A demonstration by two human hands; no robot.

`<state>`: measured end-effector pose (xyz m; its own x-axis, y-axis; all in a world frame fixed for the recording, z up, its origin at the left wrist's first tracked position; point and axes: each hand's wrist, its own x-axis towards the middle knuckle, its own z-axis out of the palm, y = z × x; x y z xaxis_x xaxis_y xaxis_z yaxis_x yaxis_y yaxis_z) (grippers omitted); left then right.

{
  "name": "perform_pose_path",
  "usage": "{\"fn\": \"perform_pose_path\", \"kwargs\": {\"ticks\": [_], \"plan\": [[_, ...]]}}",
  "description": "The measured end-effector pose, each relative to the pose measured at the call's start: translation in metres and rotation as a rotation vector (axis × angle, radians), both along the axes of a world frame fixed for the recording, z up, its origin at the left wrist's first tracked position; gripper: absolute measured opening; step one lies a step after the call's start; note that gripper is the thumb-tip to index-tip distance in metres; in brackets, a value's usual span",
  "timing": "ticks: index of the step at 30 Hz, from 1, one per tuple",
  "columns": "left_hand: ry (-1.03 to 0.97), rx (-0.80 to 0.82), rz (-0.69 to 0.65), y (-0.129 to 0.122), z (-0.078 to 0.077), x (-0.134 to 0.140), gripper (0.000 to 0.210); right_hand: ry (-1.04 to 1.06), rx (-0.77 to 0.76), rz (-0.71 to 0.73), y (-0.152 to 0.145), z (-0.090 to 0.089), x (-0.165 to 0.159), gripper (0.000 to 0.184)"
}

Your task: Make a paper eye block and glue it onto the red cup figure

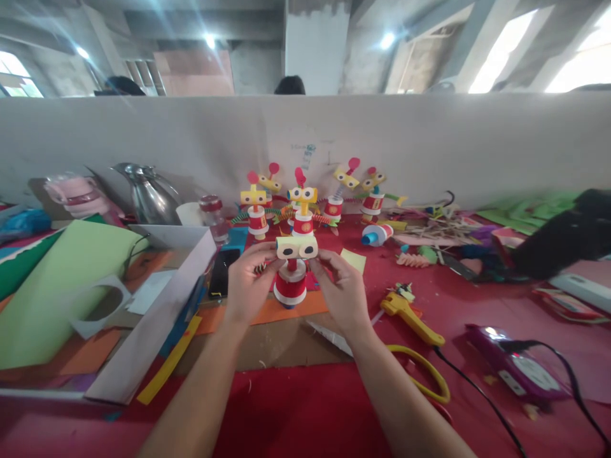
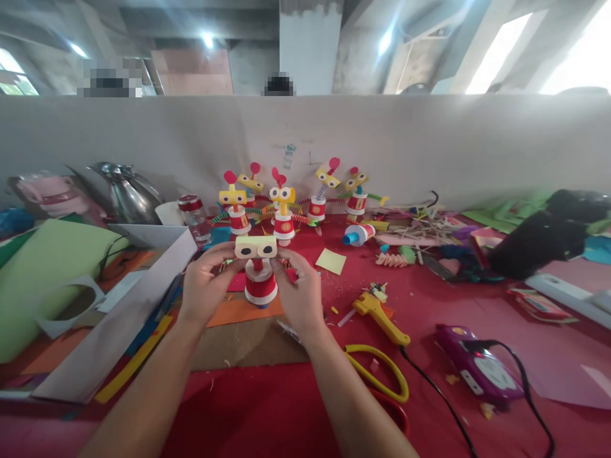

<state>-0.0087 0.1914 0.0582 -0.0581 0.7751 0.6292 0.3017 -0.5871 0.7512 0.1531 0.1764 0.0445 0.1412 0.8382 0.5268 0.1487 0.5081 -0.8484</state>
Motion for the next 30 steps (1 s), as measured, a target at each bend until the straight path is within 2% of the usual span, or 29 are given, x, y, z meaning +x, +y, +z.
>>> {"fn": "perform_pose_path", "kwargs": {"ticks": [6,18,30], "plan": [[0.012,0.019,0.037,0.0033,-0.0022,-0.0029,0.012,-0.068,0.009,-0.088,0.0014,-0.0006,-0.0015,0.018],[0.19,0.127,0.162,0.0027,-0.0044,-0.0046,0.019,-0.088,0.038,-0.123,0.0026,-0.0037,-0.0003,0.018],[0.128,0.176,0.177,0.0009,-0.0061,-0.0066,0.015,-0.101,0.036,-0.115,-0.0001,-0.0014,0.0003,0.019]]}}
